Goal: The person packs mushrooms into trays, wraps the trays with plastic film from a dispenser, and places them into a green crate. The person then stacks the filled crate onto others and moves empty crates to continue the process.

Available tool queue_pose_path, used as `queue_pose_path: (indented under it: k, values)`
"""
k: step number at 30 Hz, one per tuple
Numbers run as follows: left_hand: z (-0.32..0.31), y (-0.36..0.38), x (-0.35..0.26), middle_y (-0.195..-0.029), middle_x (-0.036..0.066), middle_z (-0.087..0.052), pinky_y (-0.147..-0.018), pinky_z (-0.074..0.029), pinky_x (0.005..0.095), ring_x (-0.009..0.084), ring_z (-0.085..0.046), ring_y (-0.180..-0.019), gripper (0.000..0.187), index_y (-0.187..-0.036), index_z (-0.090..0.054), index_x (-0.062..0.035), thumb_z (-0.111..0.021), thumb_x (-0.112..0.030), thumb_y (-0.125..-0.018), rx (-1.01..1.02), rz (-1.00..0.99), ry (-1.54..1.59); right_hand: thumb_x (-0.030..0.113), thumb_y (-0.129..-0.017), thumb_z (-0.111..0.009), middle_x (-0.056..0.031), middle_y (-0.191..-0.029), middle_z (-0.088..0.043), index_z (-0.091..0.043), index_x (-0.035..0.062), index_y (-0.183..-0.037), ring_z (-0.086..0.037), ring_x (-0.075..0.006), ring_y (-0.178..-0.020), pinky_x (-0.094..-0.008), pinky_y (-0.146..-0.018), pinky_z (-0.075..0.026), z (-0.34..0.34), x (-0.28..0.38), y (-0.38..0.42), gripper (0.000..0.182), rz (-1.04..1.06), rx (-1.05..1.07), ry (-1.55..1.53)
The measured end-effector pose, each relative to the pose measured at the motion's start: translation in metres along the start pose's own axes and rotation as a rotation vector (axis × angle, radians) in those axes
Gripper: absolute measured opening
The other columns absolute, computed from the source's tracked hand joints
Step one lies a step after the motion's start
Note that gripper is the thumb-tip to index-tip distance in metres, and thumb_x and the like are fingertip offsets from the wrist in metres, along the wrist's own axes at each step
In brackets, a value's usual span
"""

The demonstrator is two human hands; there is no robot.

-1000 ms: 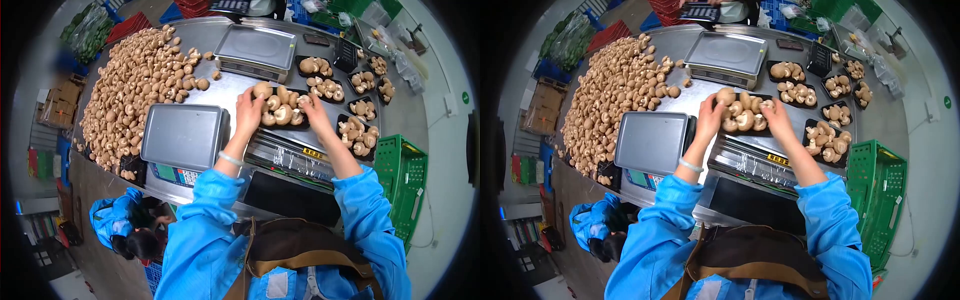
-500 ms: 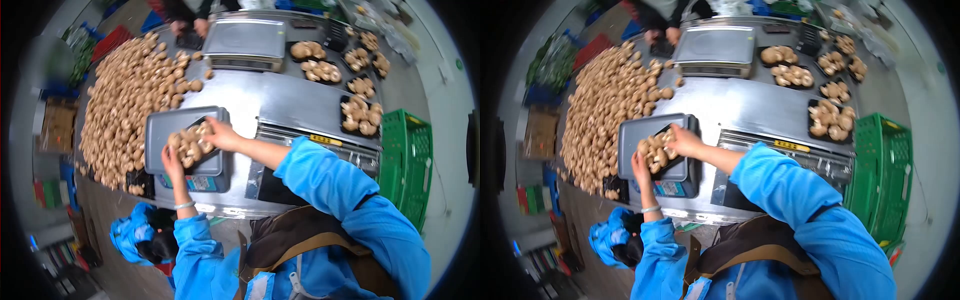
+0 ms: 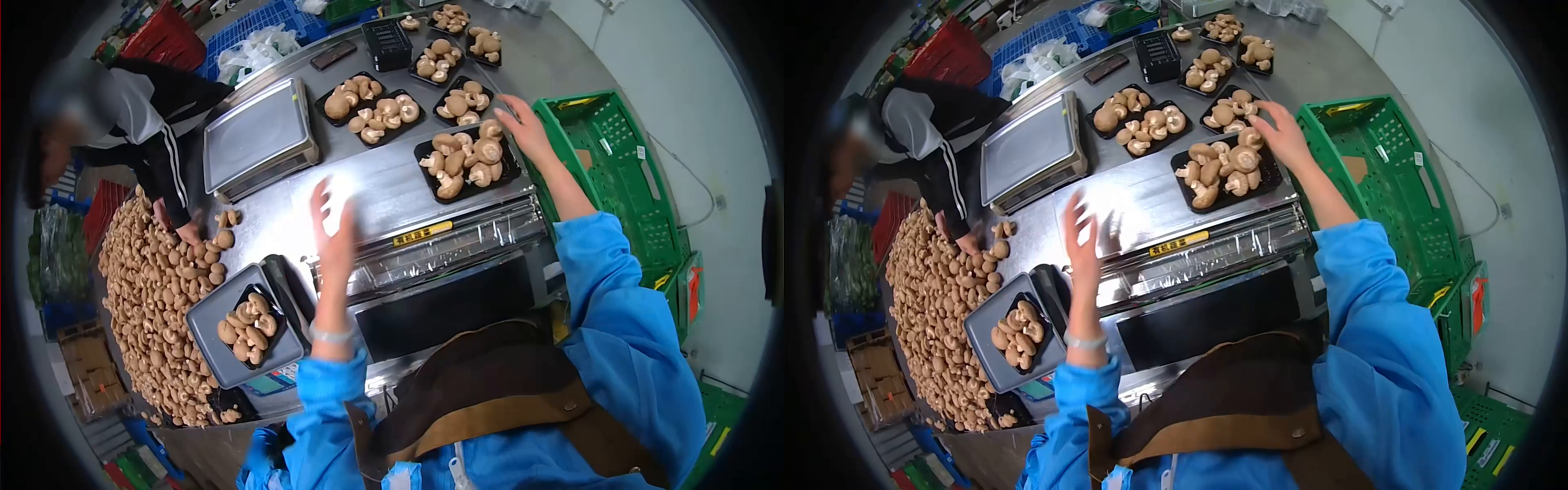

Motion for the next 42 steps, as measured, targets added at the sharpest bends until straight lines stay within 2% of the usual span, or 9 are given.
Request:
queue_pose_path:
  k: [6,9,20,22,26,30,34,37,42]
  values:
    - [-0.129,-0.048,0.018,-0.138,0.019,-0.045,-0.107,-0.031,0.0432,0.0367,-0.039,-0.128,0.053,-0.133,-0.048,-0.0085,-0.059,-0.034,-0.088,0.301,-0.386,-0.428,0.028,-0.090,-0.058,-0.0195,-0.130,-0.052,-0.049,0.0021,-0.131,-0.047,-0.0324,-0.124,-0.0380,-0.105,-0.036,-0.062,0.005,0.049,0.049,-0.132,0.119,-0.267]
    - [-0.109,-0.049,0.022,-0.121,0.014,-0.059,-0.100,-0.037,0.0432,0.0337,-0.051,-0.114,0.043,-0.122,-0.058,-0.0083,-0.063,-0.029,-0.085,0.254,-0.399,-0.377,0.027,-0.089,-0.058,-0.0194,-0.126,-0.053,-0.050,0.0009,-0.126,-0.044,-0.0363,-0.122,-0.0424,-0.105,-0.034,-0.082,0.049,0.066,0.046,-0.085,0.050,-0.117]
    - [-0.035,-0.029,0.027,-0.126,0.015,-0.057,-0.103,-0.035,0.0379,0.0269,-0.048,-0.121,0.040,-0.125,-0.056,-0.0080,-0.059,-0.027,-0.091,0.178,-0.126,-0.204,0.031,-0.089,-0.061,-0.0173,-0.132,-0.051,-0.046,0.0023,-0.132,-0.044,-0.0361,-0.124,-0.0408,-0.104,-0.035,-0.062,0.056,0.081,0.054,0.025,0.054,-0.314]
    - [-0.003,-0.006,0.007,-0.119,0.015,-0.061,-0.099,-0.038,0.0363,0.0239,-0.052,-0.117,0.035,-0.120,-0.060,-0.0050,-0.061,-0.024,-0.090,0.038,-0.168,-0.223,0.032,-0.087,-0.064,-0.0167,-0.125,-0.054,-0.052,0.0026,-0.125,-0.049,-0.0356,-0.117,-0.0406,-0.101,-0.038,-0.004,0.060,0.096,0.050,0.080,0.126,-0.085]
    - [0.062,0.059,0.021,-0.087,0.011,-0.068,-0.084,-0.043,0.0403,0.0262,-0.059,-0.097,0.025,-0.087,-0.070,-0.0015,-0.068,-0.027,-0.084,-0.157,0.318,-0.617,0.035,-0.081,-0.069,-0.0108,-0.096,-0.060,-0.064,0.0026,-0.088,-0.054,-0.0295,-0.098,-0.0410,-0.085,-0.041,0.048,0.050,0.154,0.033,-0.035,0.229,0.389]
    - [0.002,0.096,0.025,-0.086,0.011,-0.061,-0.080,-0.036,0.0496,0.0297,-0.054,-0.090,0.032,-0.076,-0.067,-0.0038,-0.072,-0.036,-0.078,-0.064,0.082,-1.105,0.034,-0.080,-0.069,-0.0081,-0.081,-0.059,-0.065,0.0043,-0.071,-0.055,-0.0269,-0.088,-0.0403,-0.078,-0.039,0.010,0.044,0.185,0.032,-0.076,0.213,0.520]
    - [0.016,0.074,0.024,-0.074,0.006,-0.058,-0.072,-0.042,0.0295,0.0197,-0.052,-0.071,0.023,-0.079,-0.062,-0.0018,-0.064,-0.022,-0.088,0.171,0.444,-0.407,0.025,-0.088,-0.062,-0.0084,-0.070,-0.059,-0.063,0.0034,-0.076,-0.057,-0.0265,-0.068,-0.0357,-0.066,-0.042,0.002,0.037,0.170,0.025,-0.219,0.371,0.015]
    - [0.056,0.058,-0.016,-0.065,0.004,-0.052,-0.061,-0.040,0.0279,0.0152,-0.048,-0.063,0.020,-0.078,-0.056,-0.0050,-0.058,-0.020,-0.091,0.290,0.427,0.241,0.025,-0.096,-0.054,-0.0019,-0.064,-0.050,-0.053,0.0038,-0.080,-0.047,-0.0156,-0.060,-0.0268,-0.057,-0.038,0.054,0.049,0.150,0.027,-0.433,0.638,-0.685]
    - [0.056,-0.010,-0.080,-0.088,0.014,-0.064,-0.079,-0.047,0.0335,0.0229,-0.061,-0.087,0.019,-0.097,-0.058,-0.0072,-0.049,-0.024,-0.098,0.418,0.089,0.878,0.022,-0.100,-0.046,-0.0070,-0.075,-0.052,-0.050,0.0008,-0.090,-0.048,-0.0169,-0.070,-0.0286,-0.065,-0.040,0.057,0.095,0.077,0.024,-0.177,0.247,-1.456]
Point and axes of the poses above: each hand's wrist, its own y-axis away from the middle knuckle, its own z-axis out of the back of the hand, x = y × z, the point moved 1 cm from there along -y, towards the middle knuckle
